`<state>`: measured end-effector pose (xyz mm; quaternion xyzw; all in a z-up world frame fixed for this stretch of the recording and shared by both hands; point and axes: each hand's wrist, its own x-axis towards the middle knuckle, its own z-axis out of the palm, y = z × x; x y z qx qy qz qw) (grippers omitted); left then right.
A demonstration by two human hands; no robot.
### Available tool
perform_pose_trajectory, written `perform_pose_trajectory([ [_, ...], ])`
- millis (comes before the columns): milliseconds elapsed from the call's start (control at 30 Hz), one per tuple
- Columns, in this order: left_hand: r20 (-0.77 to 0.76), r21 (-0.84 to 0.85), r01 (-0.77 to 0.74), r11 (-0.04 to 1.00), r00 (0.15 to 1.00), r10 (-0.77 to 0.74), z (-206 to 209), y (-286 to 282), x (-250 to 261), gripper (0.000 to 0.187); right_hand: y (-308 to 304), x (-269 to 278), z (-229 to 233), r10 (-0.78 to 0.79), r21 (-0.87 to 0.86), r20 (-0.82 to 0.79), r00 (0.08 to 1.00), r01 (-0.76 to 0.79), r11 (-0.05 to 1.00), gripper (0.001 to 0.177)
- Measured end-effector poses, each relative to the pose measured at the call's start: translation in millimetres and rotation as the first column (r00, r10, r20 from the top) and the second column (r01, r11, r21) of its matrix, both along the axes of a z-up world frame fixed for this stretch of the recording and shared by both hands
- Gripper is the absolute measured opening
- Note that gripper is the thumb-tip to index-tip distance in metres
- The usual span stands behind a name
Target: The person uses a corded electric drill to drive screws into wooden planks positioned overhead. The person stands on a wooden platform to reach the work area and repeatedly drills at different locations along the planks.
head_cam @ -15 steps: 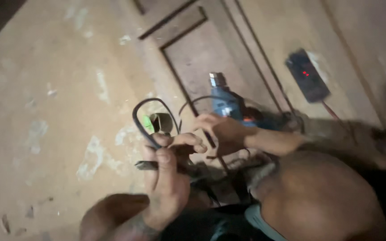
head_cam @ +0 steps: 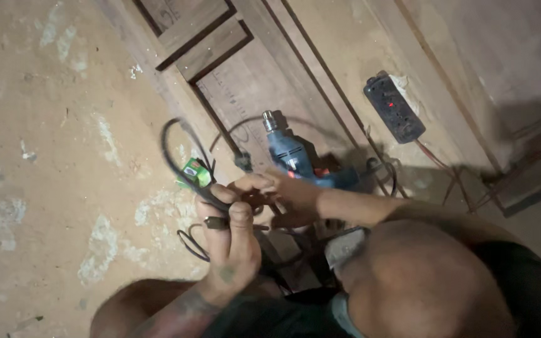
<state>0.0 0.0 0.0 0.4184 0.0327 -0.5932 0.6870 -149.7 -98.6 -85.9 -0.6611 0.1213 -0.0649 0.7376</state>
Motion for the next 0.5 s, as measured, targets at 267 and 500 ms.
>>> perform_pose_trajectory([
  [267,0.419,-0.044,0.189,0.981,0.895,-0.153,-0.8,-14.8,28.5,0.021,-0.2,-61.8,-55.9,-0.062,-0.564,-0.37,0.927,-0.171,0.807,0.016],
  [500,0.294,0.404,0.558,0.725,0.672,-0.68,-18.1,-7.0,57.1,0.032,-102.3,-204.1,-60.1,-0.618,-0.731,-0.525,0.585,0.063,0.68,0.014],
])
